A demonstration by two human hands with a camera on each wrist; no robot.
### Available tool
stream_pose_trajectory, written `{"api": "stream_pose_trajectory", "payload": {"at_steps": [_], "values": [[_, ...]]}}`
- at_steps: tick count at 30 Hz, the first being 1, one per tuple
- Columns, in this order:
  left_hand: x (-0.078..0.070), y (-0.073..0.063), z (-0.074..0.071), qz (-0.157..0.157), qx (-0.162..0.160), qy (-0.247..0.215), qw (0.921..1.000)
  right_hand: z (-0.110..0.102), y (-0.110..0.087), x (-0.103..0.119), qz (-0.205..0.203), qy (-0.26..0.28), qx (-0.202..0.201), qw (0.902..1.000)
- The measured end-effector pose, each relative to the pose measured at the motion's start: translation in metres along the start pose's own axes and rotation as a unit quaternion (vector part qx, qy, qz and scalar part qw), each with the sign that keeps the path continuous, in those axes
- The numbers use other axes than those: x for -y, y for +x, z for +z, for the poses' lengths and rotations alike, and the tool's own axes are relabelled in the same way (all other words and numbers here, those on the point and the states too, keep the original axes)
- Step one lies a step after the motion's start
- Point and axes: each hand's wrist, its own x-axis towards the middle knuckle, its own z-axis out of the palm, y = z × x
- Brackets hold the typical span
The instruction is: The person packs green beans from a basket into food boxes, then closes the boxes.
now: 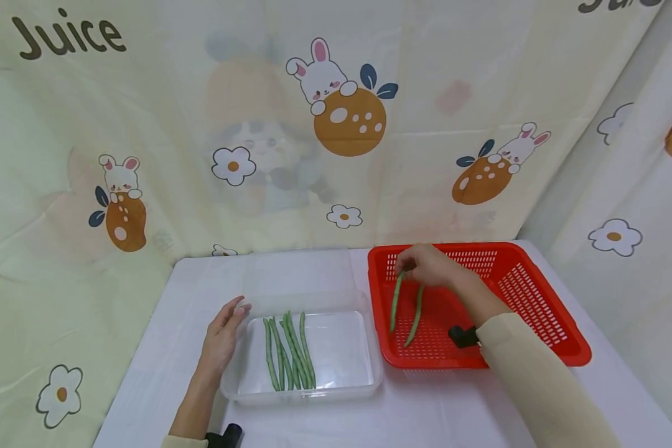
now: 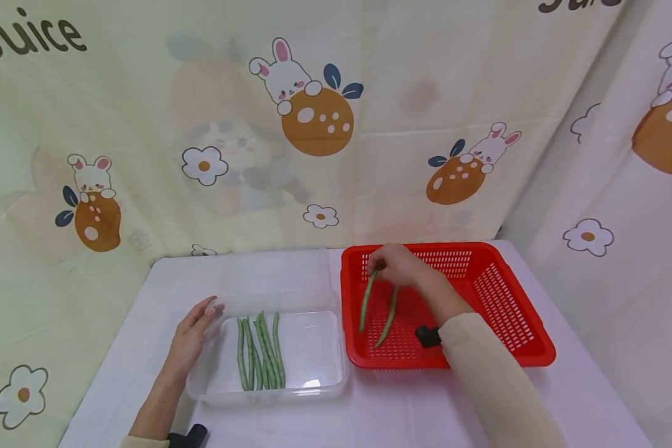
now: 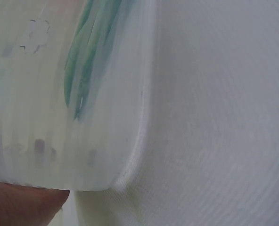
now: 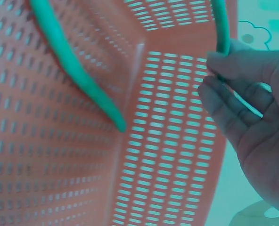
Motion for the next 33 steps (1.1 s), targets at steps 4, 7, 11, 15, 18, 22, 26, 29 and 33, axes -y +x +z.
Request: {"api": "stream_pose_trajectory", "payload": {"at_steps": [4, 7, 11, 15, 18, 22, 26, 29, 33], "values": [[-0.001, -0.001, 0.0, 0.005, 0.0, -0.003, 1.0, -0.005, 0.001, 0.007, -0.008, 0.035, -0.013, 0.9993], [-0.001, -0.002, 0.0, 0.005, -0.001, -0.004, 1.0, -0.007, 0.003, 0.012, -0.029, 0.052, -0.022, 0.998], [0.0, -0.002, 0.0, 0.005, -0.001, -0.005, 1.0, -0.007, 0.007, 0.02, -0.062, 0.069, -0.024, 0.9954], [0.0, -0.001, 0.0, 0.005, 0.001, -0.005, 1.0, -0.005, 0.009, 0.028, -0.083, 0.087, -0.018, 0.9926], [0.0, 0.0, 0.0, 0.006, 0.002, -0.008, 0.9999, -0.002, 0.011, 0.036, -0.091, 0.099, -0.013, 0.9908], [0.0, 0.001, 0.0, 0.008, 0.004, -0.012, 0.9999, 0.002, 0.013, 0.048, -0.097, 0.101, -0.014, 0.9901], [-0.001, 0.001, 0.0, 0.007, 0.005, -0.008, 0.9999, 0.007, 0.016, 0.058, -0.112, 0.103, -0.015, 0.9882], [-0.001, 0.0, 0.0, 0.007, 0.004, -0.008, 0.9999, 0.011, 0.02, 0.066, -0.131, 0.112, -0.014, 0.985], [-0.001, 0.0, -0.001, 0.009, 0.004, -0.011, 0.9999, 0.018, 0.025, 0.079, -0.159, 0.117, -0.016, 0.9803]]}}
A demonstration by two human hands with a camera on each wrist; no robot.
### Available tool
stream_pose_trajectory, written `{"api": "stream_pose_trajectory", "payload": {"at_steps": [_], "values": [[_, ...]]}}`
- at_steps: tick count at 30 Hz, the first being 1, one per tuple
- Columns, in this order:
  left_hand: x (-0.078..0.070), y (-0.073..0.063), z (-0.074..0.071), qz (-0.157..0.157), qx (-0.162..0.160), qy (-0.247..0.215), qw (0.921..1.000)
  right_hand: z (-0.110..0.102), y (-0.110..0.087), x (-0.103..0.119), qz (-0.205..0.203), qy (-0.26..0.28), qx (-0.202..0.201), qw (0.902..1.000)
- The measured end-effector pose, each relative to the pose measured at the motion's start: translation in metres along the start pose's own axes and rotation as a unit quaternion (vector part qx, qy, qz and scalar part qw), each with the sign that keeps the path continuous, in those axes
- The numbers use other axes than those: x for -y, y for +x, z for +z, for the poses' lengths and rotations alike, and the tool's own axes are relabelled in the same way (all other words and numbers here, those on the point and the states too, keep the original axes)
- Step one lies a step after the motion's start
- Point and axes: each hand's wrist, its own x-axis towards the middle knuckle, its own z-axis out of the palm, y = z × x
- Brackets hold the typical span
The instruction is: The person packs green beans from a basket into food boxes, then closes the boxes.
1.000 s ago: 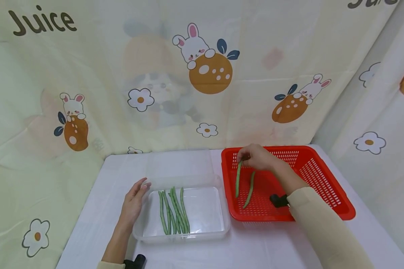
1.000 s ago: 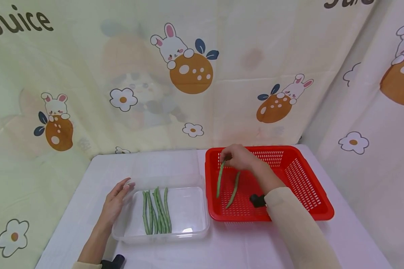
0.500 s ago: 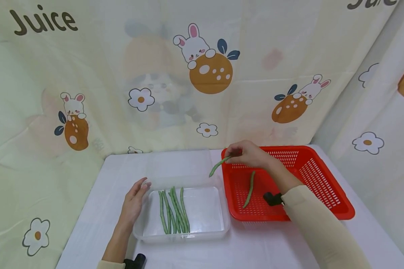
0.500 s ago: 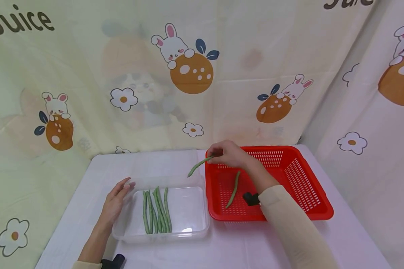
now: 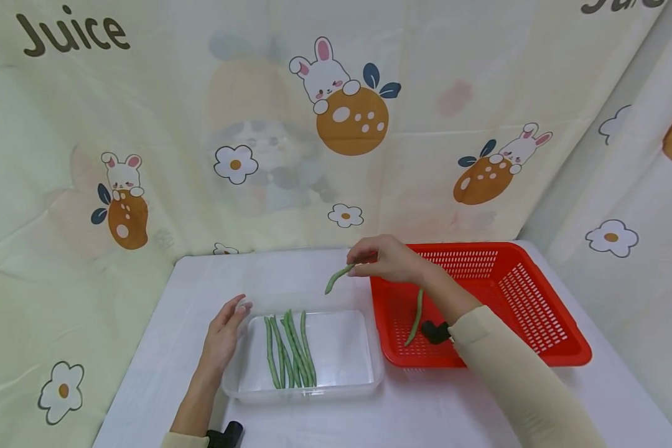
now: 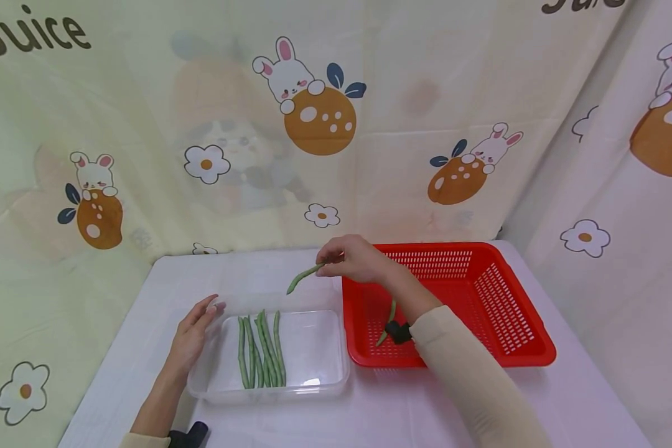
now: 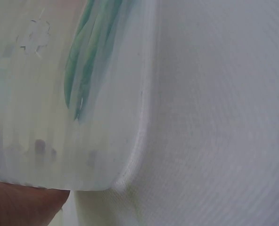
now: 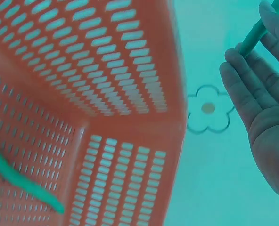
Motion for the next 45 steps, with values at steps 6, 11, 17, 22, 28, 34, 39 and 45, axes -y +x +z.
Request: {"api": "stream_pose_trajectory", "payload": {"at_steps": [6, 11, 17, 22, 28, 34, 39, 45], "values": [[0.001, 0.0, 0.001, -0.002, -0.001, -0.004, 1.0, 0.015, 0.015, 0.016, -0.022, -0.002, 0.021, 0.9995], [0.002, 0.001, 0.001, -0.006, 0.003, -0.007, 0.9999, 0.026, 0.022, 0.025, -0.019, -0.018, 0.039, 0.9989], [0.003, 0.003, 0.0, -0.009, 0.004, -0.006, 0.9999, 0.039, 0.028, 0.031, -0.04, -0.024, 0.054, 0.9975], [0.003, 0.003, 0.0, -0.006, -0.001, -0.008, 0.9999, 0.051, 0.033, 0.035, -0.051, -0.048, 0.077, 0.9946], [0.001, 0.001, 0.0, 0.001, -0.007, -0.003, 1.0, 0.06, 0.037, 0.043, -0.068, -0.071, 0.105, 0.9895], [0.001, 0.0, -0.001, 0.001, -0.007, -0.007, 1.0, 0.07, 0.046, 0.054, -0.076, -0.089, 0.117, 0.9862], [0.002, 0.0, 0.0, -0.003, -0.009, -0.011, 0.9999, 0.081, 0.052, 0.062, -0.074, -0.102, 0.124, 0.9843], [0.001, 0.001, 0.0, -0.005, -0.008, -0.01, 0.9999, 0.094, 0.055, 0.064, -0.068, -0.117, 0.129, 0.9825]]}}
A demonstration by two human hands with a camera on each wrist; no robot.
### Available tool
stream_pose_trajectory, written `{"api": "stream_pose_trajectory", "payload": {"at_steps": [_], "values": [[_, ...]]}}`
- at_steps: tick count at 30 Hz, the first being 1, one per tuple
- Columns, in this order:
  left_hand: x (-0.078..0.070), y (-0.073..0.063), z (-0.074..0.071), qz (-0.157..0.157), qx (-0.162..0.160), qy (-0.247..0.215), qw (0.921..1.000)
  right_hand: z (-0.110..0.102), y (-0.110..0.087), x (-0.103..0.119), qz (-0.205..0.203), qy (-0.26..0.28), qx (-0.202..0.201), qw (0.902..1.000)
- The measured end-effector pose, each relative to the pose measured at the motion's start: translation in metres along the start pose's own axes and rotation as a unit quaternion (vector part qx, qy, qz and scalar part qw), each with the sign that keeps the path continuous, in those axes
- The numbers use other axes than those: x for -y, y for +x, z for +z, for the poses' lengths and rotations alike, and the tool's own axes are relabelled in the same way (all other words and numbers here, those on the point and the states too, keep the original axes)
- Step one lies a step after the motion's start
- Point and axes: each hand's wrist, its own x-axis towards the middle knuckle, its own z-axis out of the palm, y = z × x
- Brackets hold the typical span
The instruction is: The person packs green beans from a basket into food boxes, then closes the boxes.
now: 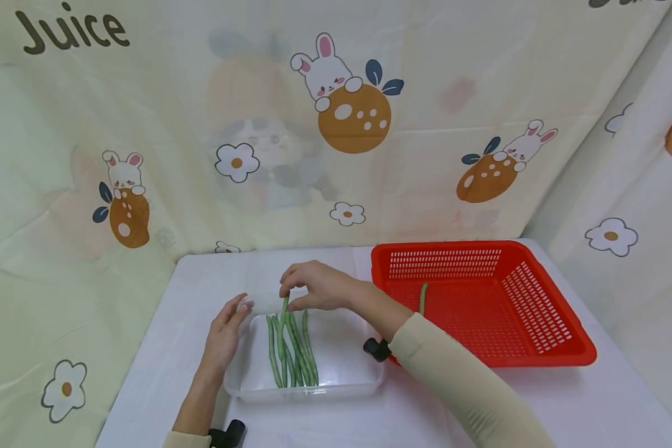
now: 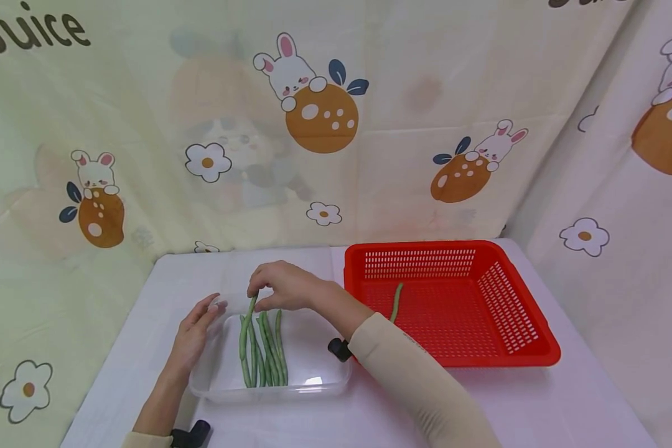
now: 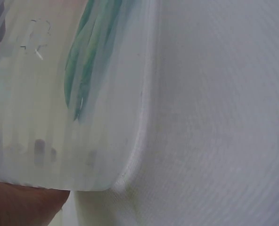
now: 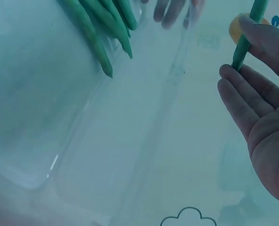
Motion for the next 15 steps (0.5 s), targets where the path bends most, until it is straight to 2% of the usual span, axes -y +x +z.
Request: {"api": "stream_pose_trajectory", "payload": {"at_steps": [7, 15], "values": [[-0.001, 0.001, 0.0, 0.0, 0.001, 0.0, 1.0, 0.012, 0.005, 0.007, 0.009, -0.054, 0.025, 0.9982], [0.001, 0.002, -0.001, 0.004, 0.002, 0.0, 1.0, 0.025, 0.008, 0.004, 0.009, -0.102, 0.051, 0.9934]]}}
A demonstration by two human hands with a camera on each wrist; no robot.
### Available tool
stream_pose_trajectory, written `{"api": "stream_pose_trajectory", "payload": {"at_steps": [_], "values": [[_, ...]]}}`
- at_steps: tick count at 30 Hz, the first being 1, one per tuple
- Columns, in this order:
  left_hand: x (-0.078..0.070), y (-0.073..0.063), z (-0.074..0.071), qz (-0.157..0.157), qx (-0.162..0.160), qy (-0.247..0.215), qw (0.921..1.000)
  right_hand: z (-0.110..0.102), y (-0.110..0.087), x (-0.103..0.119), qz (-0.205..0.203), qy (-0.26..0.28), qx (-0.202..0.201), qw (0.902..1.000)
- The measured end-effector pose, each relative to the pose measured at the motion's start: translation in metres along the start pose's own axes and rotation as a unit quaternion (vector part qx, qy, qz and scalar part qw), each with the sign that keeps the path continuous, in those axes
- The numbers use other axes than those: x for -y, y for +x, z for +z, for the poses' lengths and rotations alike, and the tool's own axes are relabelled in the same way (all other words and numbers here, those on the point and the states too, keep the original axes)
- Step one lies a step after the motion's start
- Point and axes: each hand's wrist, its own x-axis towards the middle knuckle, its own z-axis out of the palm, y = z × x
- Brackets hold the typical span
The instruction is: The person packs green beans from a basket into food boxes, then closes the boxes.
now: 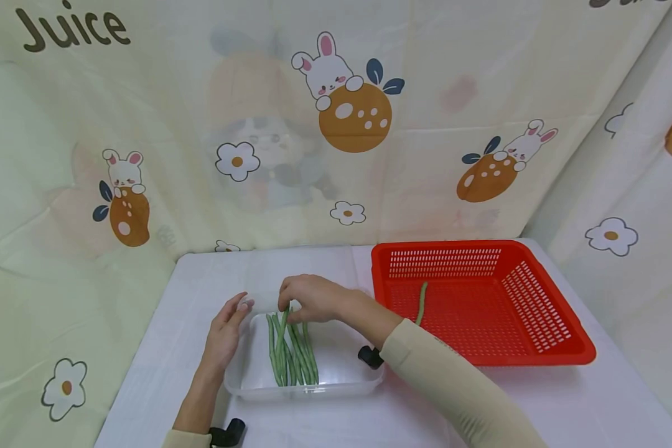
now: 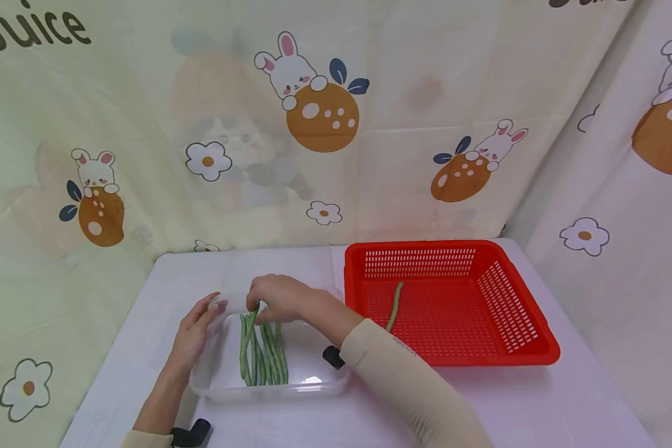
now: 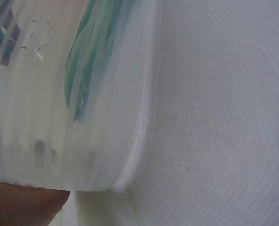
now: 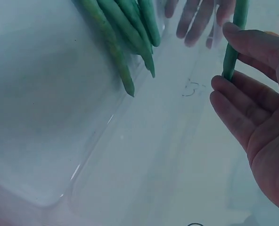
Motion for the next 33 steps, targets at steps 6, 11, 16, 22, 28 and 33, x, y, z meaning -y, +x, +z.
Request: {"api": "stream_pose_trajectory", "payload": {"at_steps": [6, 11, 16, 22, 28, 33], "values": [[-0.001, 0.0, 0.0, 0.007, 0.002, -0.005, 1.0, 0.011, 0.003, 0.0, 0.008, -0.069, 0.022, 0.9973], [0.0, 0.0, 0.001, 0.003, 0.002, -0.007, 1.0, 0.017, 0.004, 0.003, 0.016, -0.113, 0.025, 0.9932], [0.0, -0.001, 0.001, 0.002, 0.002, -0.006, 1.0, 0.02, 0.003, 0.006, 0.003, -0.121, 0.024, 0.9924], [-0.001, -0.001, 0.002, 0.002, 0.002, -0.001, 1.0, 0.021, 0.001, 0.007, 0.016, -0.116, 0.038, 0.9924], [-0.001, -0.002, 0.003, -0.002, 0.001, 0.003, 1.0, 0.015, -0.001, 0.006, 0.043, -0.108, 0.031, 0.9927], [-0.002, -0.003, 0.002, -0.004, -0.001, 0.002, 1.0, 0.005, -0.006, 0.009, 0.057, -0.1, 0.018, 0.9932]]}}
